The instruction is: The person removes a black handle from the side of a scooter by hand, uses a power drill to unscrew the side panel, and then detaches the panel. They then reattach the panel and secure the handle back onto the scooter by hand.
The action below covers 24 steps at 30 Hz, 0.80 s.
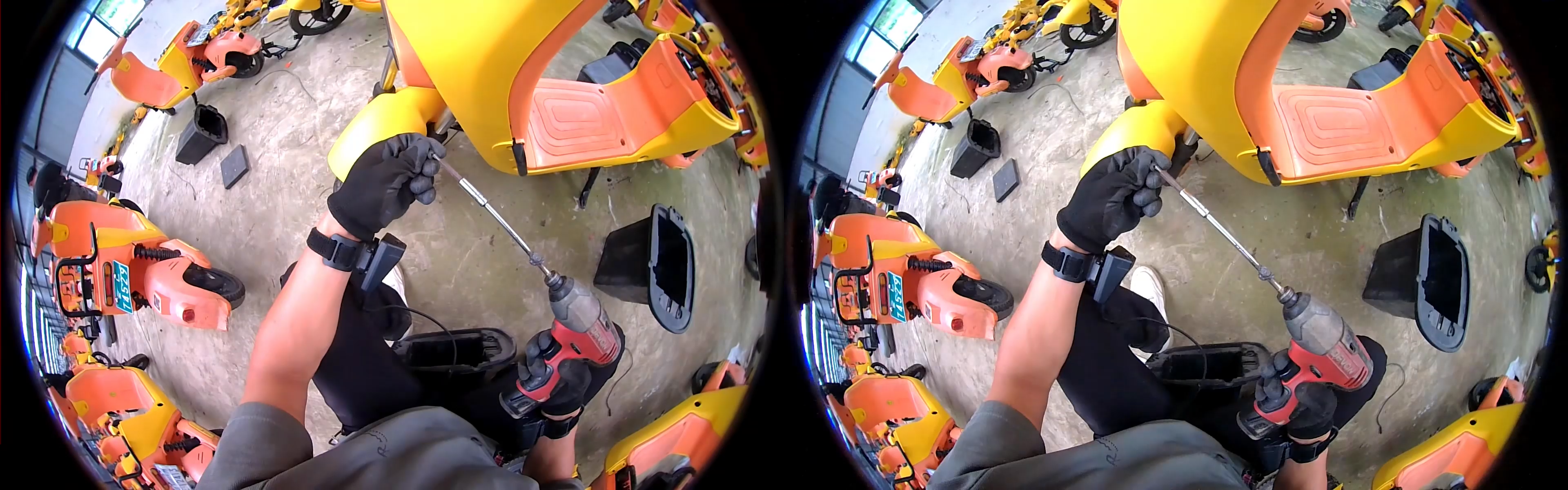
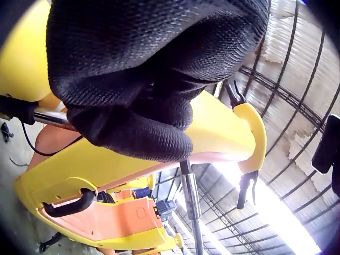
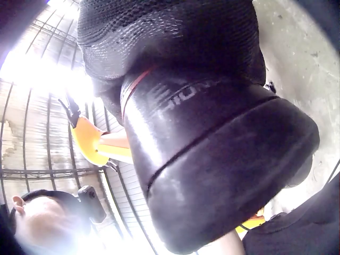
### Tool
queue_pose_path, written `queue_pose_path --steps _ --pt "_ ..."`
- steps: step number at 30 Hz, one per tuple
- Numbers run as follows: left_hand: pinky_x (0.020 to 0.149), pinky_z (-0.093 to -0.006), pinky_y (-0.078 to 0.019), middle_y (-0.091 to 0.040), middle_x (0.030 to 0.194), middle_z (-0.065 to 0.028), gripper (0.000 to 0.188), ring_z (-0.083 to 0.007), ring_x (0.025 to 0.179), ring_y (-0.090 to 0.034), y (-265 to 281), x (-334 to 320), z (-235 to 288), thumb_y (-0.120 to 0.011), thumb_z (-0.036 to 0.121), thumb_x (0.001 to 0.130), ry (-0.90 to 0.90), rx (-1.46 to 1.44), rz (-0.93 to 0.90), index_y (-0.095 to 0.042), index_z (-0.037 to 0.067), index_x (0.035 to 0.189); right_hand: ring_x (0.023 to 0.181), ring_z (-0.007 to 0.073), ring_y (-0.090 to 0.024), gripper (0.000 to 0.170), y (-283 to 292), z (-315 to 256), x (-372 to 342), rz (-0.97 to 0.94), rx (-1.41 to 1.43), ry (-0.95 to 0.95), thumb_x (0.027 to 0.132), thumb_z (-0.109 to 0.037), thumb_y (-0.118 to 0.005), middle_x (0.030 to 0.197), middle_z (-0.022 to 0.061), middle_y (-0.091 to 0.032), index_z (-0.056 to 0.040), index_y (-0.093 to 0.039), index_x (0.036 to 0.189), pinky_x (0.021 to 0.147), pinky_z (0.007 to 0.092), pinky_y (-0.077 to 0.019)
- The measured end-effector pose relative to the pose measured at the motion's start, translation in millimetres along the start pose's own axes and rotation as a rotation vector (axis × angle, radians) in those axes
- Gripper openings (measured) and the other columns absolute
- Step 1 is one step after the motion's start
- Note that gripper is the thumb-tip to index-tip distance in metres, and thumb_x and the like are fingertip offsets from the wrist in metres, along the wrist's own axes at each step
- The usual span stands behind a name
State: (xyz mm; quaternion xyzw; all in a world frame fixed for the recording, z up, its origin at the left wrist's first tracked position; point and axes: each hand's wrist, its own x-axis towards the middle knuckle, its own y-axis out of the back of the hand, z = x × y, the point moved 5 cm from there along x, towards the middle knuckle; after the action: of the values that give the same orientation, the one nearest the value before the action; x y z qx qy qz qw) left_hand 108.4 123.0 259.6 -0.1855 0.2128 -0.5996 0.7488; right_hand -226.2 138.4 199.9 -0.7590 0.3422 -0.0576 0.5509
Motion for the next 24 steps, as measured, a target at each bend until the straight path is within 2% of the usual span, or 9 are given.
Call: queue_pose_path --steps 8,14,17,24 --pt "0.059 -0.026 -0.046 -0.051 0.076 -0.0023 0.024 -0.0105 0.06 -0.048 2.8 -1.3 5.1 -0.048 0.02 0.1 -0.018 0.122 0.038 -0.057 -0.001 0.103 0.083 0.0244 -0.061 0.055 12.8 3.9 -1.8 -0.002 0.013 -0.027 0.068 -0.022 -0.075 0.098 0.0152 -0.057 0.0008 -0.049 0.11 0.075 0.0372 -0.0496" --pt "0.055 -0.0239 -0.0476 -0.053 0.073 -0.0007 0.023 -0.008 0.057 -0.049 7.0 -0.7 7.6 -0.05 0.02 0.099 -0.009 0.195 0.054 -0.06 0.0 0.099 0.086 0.0257 -0.061 0.056 -3.6 -2.9 -0.7 -0.023 -0.053 -0.085 0.069 -0.022 -0.075 0.1 0.0135 -0.057 0.0 -0.048 0.113 0.077 0.0392 -0.0496" --pt "0.054 -0.0244 -0.0481 -0.054 0.072 -0.0012 0.023 -0.0081 0.056 -0.05 10.5 -1.3 8.2 -0.05 0.021 0.098 -0.002 0.244 0.09 -0.061 0.0 0.096 0.088 0.0262 -0.061 0.057 10.6 0.8 -4.3 0.038 -0.078 -0.064 0.069 -0.022 -0.075 0.101 0.0123 -0.057 -0.0003 -0.048 0.115 0.078 0.041 -0.0497" --pt "0.053 -0.0249 -0.049 -0.055 0.073 -0.0016 0.022 -0.0085 0.055 -0.051 15.6 -2.6 9.4 -0.052 0.021 0.097 -0.008 0.335 0.1 -0.061 0.001 0.095 0.092 0.0285 -0.059 0.056 29.3 4.6 -5.5 0.032 -0.051 -0.053 0.073 -0.024 -0.073 0.104 0.0119 -0.056 -0.002 -0.047 0.117 0.078 0.0424 -0.0495"
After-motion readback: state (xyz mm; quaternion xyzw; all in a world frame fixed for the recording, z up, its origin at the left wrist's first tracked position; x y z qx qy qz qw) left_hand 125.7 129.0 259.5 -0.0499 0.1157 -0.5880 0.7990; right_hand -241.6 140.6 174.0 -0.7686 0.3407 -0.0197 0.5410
